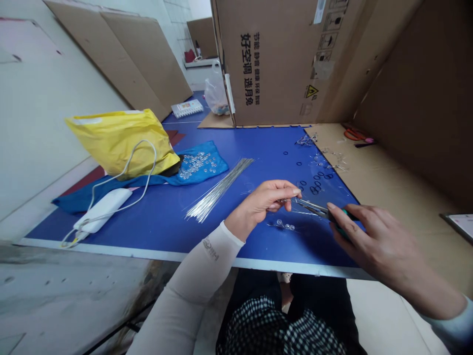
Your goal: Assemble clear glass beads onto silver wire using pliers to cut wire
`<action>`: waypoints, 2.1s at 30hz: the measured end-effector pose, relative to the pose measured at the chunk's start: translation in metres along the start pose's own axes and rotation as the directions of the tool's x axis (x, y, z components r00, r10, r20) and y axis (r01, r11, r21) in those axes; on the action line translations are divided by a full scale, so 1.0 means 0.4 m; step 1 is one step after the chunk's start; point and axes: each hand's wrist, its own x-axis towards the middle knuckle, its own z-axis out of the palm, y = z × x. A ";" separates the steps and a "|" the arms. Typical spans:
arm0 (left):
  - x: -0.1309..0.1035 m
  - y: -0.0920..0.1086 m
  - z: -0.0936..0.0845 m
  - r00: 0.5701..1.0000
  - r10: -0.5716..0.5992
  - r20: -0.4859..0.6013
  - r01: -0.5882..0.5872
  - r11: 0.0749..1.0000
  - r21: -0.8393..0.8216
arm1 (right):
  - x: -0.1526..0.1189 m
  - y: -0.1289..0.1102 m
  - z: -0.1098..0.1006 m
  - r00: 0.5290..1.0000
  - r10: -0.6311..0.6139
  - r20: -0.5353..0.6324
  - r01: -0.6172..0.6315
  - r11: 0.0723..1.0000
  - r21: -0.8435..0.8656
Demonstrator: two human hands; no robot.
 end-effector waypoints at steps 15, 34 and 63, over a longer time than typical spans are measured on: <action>0.000 -0.002 -0.004 0.999 0.018 0.036 -0.017 0.999 -0.035 | -0.001 0.011 -0.008 1.000 -0.008 0.016 0.008 0.999 -0.032; 0.005 -0.007 -0.009 0.999 -0.029 0.015 0.030 0.999 -0.024 | 0.003 0.048 -0.014 0.979 -0.199 0.033 0.202 0.970 -0.139; 0.004 -0.008 -0.007 0.999 -0.033 0.015 0.033 0.998 -0.048 | 0.002 0.054 -0.009 0.992 -0.123 0.021 0.124 0.992 -0.039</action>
